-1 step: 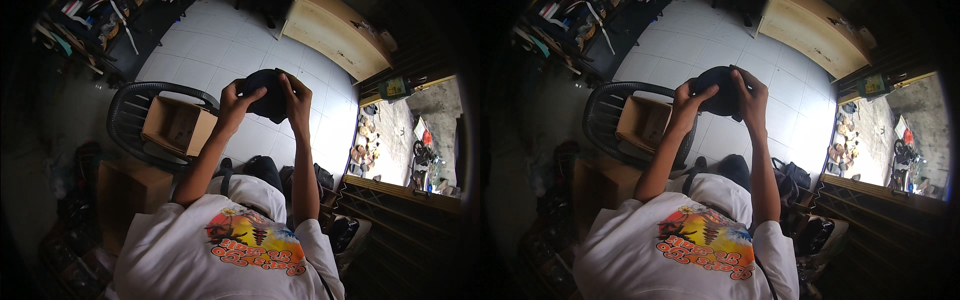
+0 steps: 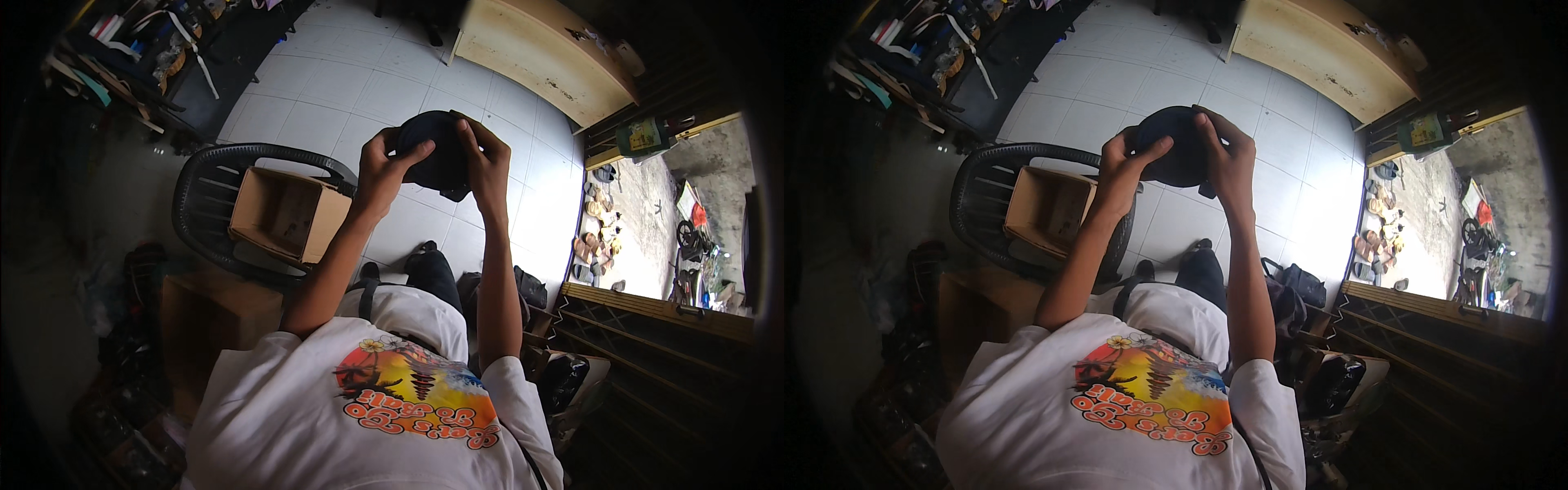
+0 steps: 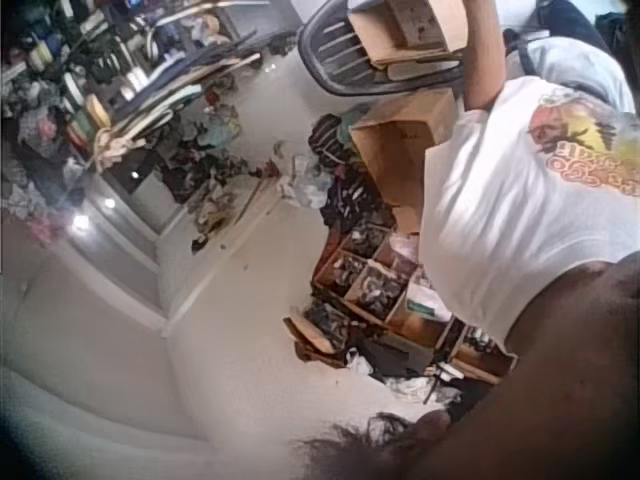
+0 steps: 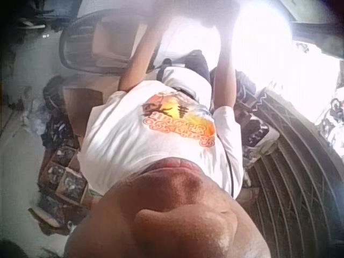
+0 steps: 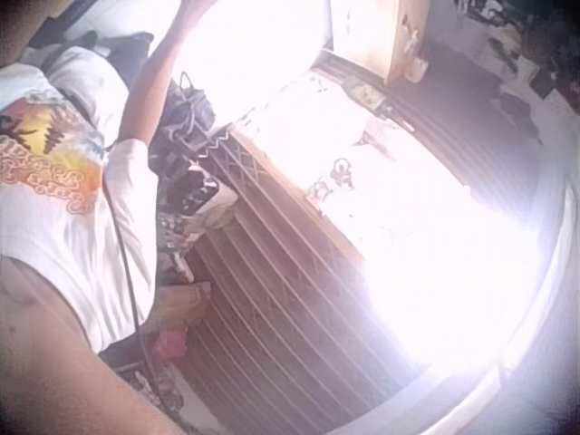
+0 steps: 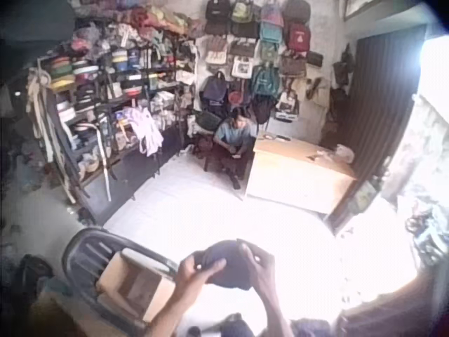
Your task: The person picks up several rolls of ribbon and tape from boxes on a chair and places them onto a storage shelf according to their color and size.
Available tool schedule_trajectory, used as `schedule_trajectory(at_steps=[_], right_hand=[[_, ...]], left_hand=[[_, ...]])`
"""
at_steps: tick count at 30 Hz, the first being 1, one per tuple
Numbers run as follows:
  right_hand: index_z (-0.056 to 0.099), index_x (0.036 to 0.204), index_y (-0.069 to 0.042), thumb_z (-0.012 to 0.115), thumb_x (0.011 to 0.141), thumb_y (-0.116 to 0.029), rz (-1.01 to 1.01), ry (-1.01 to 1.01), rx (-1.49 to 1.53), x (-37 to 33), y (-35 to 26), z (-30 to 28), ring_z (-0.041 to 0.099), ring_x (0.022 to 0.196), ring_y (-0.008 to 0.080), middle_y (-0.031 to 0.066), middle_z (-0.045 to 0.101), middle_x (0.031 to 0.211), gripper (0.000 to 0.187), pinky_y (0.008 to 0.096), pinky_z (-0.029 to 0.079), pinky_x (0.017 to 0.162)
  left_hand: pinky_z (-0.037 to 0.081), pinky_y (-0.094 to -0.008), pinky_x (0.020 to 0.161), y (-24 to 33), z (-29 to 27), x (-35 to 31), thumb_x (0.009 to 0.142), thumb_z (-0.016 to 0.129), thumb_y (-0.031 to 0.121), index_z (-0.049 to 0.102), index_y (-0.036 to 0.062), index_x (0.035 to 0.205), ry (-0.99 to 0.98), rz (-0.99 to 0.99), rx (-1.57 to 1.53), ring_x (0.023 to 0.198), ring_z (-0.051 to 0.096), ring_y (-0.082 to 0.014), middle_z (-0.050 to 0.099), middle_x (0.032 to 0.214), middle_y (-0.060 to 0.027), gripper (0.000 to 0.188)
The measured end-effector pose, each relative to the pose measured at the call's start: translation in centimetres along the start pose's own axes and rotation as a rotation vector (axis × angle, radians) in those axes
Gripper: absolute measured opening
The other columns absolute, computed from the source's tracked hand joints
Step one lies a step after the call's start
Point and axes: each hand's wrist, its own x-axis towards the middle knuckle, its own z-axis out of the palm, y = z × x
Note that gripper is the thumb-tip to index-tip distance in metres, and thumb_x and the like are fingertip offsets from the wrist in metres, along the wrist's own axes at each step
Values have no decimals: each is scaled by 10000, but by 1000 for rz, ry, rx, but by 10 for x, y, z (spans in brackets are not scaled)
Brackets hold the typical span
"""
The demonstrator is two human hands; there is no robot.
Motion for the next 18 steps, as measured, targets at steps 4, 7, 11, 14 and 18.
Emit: schedule_trajectory(at_steps=[4, 7, 11, 14, 18], right_hand=[[676, 1161, 0, 616, 947, -365, 23, -63, 19, 83, 31, -66, 651, 797, 152, 140, 711, 889, 428, 291, 536, 630], [669, 1181, -10, 598, 953, -384, 107, -134, 55, 147, 44, -104, 642, 763, 134, 143, 703, 890, 444, 275, 515, 448], [599, 1262, 19, 534, 997, -350, 78, -176, 119, 238, 62, -124, 649, 872, 154, 144, 700, 961, 458, 278, 538, 684], [572, 1301, 0, 456, 1029, -343, -24, -124, 146, 298, 70, -105, 629, 1000, 205, 187, 678, 1109, 453, 335, 483, 894], [573, 1284, 0, 396, 1046, -327, -143, 17, 167, 371, 69, -50, 633, 1028, 258, 215, 667, 1119, 441, 358, 477, 902]], left_hand=[[526, -272, 780, -9, 58, 88, 757, 827, 249, 608, -74, 1034, -134, 34, 30, 850, 652, -177, 659, 946, -137, 479], [528, -267, 783, -4, 99, 149, 768, 817, 207, 602, -81, 1052, -159, 28, 54, 863, 650, -170, 659, 962, -138, 458], [532, -255, 773, 3, 148, 227, 785, 806, 209, 591, -77, 1046, -66, 87, 16, 865, 651, -171, 648, 965, -133, 443], [527, -254, 771, 6, 171, 273, 806, 789, 260, 573, -68, 1043, 97, 85, -100, 870, 644, -169, 626, 985, -128, 458], [450, -267, 679, -10, 181, 345, 830, 760, 395, 533, -30, 1015, 370, 170, -214, 801, 496, -118, 530, 894, -52, 515]])
